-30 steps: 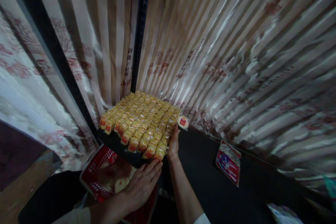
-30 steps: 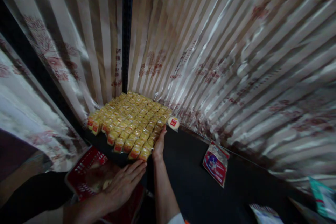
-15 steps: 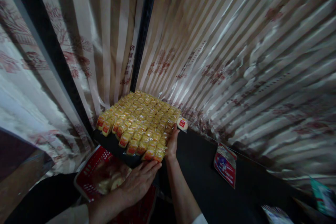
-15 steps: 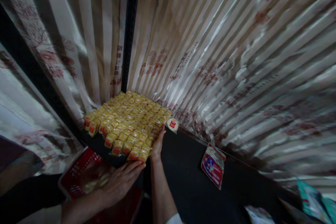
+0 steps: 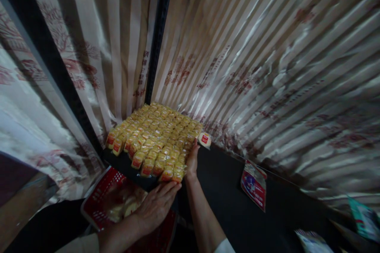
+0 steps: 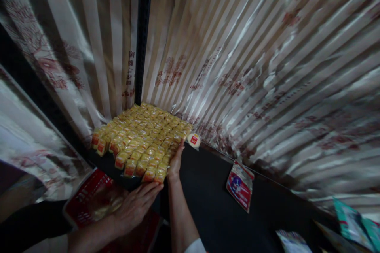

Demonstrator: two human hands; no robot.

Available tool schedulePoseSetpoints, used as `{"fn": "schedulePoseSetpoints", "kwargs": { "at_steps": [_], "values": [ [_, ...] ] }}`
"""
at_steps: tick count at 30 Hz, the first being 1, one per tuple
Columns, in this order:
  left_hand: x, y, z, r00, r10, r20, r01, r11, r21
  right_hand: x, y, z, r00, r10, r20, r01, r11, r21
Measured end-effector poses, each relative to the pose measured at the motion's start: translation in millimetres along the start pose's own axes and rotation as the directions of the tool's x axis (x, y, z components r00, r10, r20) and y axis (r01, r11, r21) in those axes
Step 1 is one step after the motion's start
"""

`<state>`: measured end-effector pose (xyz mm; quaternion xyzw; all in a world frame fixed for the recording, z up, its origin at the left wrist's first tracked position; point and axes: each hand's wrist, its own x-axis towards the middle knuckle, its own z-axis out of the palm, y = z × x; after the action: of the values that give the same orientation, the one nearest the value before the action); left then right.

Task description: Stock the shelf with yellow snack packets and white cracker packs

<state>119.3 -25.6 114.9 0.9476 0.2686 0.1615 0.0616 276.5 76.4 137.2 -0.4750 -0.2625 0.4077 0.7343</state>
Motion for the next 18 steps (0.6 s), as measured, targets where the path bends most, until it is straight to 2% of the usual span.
{"fn": "schedulePoseSetpoints", "kwargs": {
  "at_steps": [5, 12, 14, 18],
  "values": [
    [0.2, 0.6, 1.5, 1.0, 0.006, 0.002, -0.006, 1.0, 0.0, -2.8, -2.3, 1.7, 1.0, -0.007, 0.014, 0.007, 0.999, 0.045],
    [-2.2, 4.4, 7.0, 0.999, 0.005, -0.05, -0.003, 0.999, 0.033, -10.4, -19.9, -8.2, 0.997, 0.067, 0.029, -0.069, 0.994, 0.079],
    [-2.4, 4.7, 7.5, 0.998, 0.008, -0.069, -0.005, 0.999, 0.043, -7.5, -20.3, -11.7, 0.999, 0.047, -0.005, -0.046, 0.994, 0.103],
    [-1.8, 5.1, 9.5, 0.991, 0.03, -0.13, -0.018, 0.995, 0.093, 8.9, -20.0, -13.3, 0.987, 0.023, -0.161, 0.001, 0.989, 0.146]
  ]
}}
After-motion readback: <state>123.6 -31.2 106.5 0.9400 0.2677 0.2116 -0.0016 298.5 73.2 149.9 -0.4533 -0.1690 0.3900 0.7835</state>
